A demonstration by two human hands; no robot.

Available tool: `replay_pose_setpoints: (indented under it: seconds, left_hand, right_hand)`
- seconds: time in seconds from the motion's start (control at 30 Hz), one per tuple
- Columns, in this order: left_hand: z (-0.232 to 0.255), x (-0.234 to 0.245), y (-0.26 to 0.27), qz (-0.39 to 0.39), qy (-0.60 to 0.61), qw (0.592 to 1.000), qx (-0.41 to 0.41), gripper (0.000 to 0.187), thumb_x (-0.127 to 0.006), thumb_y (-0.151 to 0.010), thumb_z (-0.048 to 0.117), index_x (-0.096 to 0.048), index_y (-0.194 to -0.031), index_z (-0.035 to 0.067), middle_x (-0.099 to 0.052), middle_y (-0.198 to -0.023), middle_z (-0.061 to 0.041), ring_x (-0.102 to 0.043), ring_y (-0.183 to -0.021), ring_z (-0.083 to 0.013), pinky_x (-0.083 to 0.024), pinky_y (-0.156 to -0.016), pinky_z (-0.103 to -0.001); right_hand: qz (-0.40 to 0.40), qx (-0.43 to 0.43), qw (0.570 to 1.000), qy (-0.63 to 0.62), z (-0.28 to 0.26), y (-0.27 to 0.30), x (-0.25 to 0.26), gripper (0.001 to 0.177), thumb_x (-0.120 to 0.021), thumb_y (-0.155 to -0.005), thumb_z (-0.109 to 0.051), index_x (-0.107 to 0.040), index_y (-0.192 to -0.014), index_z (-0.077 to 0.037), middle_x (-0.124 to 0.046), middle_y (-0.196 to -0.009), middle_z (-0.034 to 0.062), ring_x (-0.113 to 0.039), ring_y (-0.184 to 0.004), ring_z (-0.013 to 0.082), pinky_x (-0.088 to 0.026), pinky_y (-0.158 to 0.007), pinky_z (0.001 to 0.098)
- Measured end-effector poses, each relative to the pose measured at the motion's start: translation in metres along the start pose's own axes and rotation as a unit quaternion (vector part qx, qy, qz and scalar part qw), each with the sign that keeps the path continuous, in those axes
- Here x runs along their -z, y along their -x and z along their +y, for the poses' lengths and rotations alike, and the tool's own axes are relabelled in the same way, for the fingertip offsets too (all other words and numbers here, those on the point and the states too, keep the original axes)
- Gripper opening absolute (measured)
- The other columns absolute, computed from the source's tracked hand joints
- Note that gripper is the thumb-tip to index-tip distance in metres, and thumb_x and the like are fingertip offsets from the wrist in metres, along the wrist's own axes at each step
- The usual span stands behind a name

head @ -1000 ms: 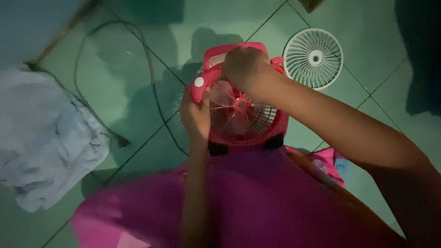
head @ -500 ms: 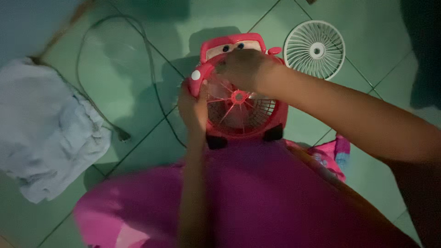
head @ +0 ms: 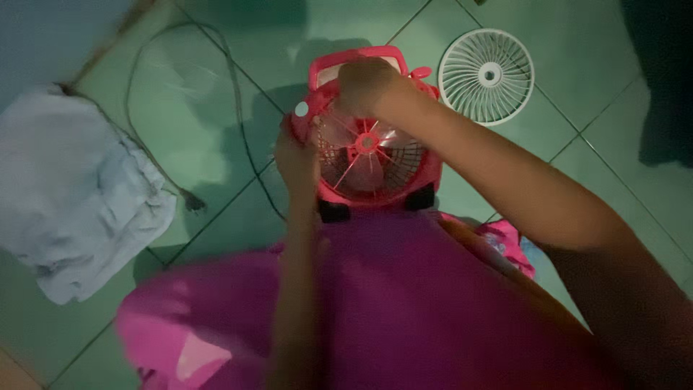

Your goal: The person reassembles a pink car-shaped electric fan on the floor. They place the fan blade onto the motor shaft, secure it with a white plastic nut using a screwdriver, then attach the front grille and tighten the central red cap.

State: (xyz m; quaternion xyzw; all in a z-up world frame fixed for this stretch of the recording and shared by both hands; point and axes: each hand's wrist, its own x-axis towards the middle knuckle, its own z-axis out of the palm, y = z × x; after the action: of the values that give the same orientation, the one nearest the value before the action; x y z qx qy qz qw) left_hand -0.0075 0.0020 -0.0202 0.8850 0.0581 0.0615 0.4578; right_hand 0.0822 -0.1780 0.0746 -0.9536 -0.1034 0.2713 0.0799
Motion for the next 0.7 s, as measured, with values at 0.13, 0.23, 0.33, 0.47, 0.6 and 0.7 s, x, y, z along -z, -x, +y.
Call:
replay_pose_setpoints:
  seconds: [0.13, 0.23, 0.33, 0.47, 0.6, 0.7]
  left_hand:
    - [-0.007, -0.004, 0.004, 0.001, 0.009, 1.000, 0.028, 0.049, -0.060, -0.099, 0.033, -0.062, -0.137, 0.003, -0.075, -0.111, -0.016, -0.074, -0.097, -0.0327, -0.058, -0.083, -0.043]
    - [-0.014, -0.005, 0.009, -0.018, 0.003, 0.999, 0.040, 0.050, -0.064, -0.097, 0.036, -0.060, -0.132, 0.000, -0.074, -0.105, -0.018, -0.073, -0.085, -0.0339, -0.058, -0.074, -0.043]
    - [-0.020, -0.004, 0.015, 0.041, 0.032, 0.996, -0.074, 0.050, -0.066, -0.102, 0.027, -0.058, -0.140, -0.005, -0.074, -0.117, -0.019, -0.075, -0.098, -0.0317, -0.060, -0.083, -0.041]
    - [-0.023, -0.002, 0.013, 0.026, 0.051, 0.998, -0.020, 0.051, -0.067, -0.101, 0.035, -0.062, -0.135, -0.003, -0.076, -0.104, -0.015, -0.075, -0.084, -0.0260, -0.060, -0.072, -0.038]
    - [-0.016, 0.005, 0.017, -0.001, 0.071, 0.997, 0.021, 0.057, -0.065, -0.099, 0.042, -0.061, -0.136, -0.001, -0.074, -0.097, -0.014, -0.070, -0.075, -0.0253, -0.056, -0.068, -0.036]
    - [-0.004, 0.011, 0.019, -0.006, 0.111, 0.992, 0.054, 0.059, -0.065, -0.099, 0.047, -0.062, -0.134, 0.000, -0.074, -0.097, -0.014, -0.071, -0.081, -0.0249, -0.057, -0.073, -0.036]
  right_hand:
    - [0.064, -0.069, 0.995, 0.012, -0.022, -0.007, -0.007, 0.032, -0.068, -0.091, -0.028, -0.077, -0.105, -0.001, -0.075, -0.104, 0.0254, -0.074, -0.092, 0.0388, -0.061, -0.075, 0.0481]
    - [0.050, -0.152, 0.986, -0.048, -0.028, -0.007, -0.002, 0.047, -0.069, -0.092, -0.047, -0.075, -0.109, -0.005, -0.074, -0.102, 0.0198, -0.073, -0.092, 0.0341, -0.060, -0.075, 0.0474]
    - [0.128, 0.092, 0.987, 0.042, -0.016, 0.010, 0.005, 0.028, -0.072, -0.086, -0.028, -0.077, -0.111, -0.019, -0.072, -0.096, 0.0193, -0.070, -0.089, 0.0392, -0.057, -0.071, 0.0503]
    - [0.142, 0.240, 0.960, 0.010, -0.006, 0.031, 0.018, 0.033, -0.073, -0.085, -0.020, -0.072, -0.117, -0.012, -0.073, -0.092, 0.0149, -0.071, -0.088, 0.0357, -0.056, -0.069, 0.0503]
    - [0.228, 0.309, 0.923, 0.008, 0.009, 0.056, 0.035, 0.031, -0.080, -0.090, -0.029, -0.071, -0.108, -0.005, -0.072, -0.096, 0.0165, -0.071, -0.089, 0.0350, -0.058, -0.076, 0.0466]
    - [0.297, 0.259, 0.916, -0.073, 0.041, 0.091, 0.048, 0.043, -0.085, -0.096, -0.037, -0.070, -0.111, 0.000, -0.072, -0.094, 0.0181, -0.073, -0.084, 0.0353, -0.060, -0.076, 0.0430]
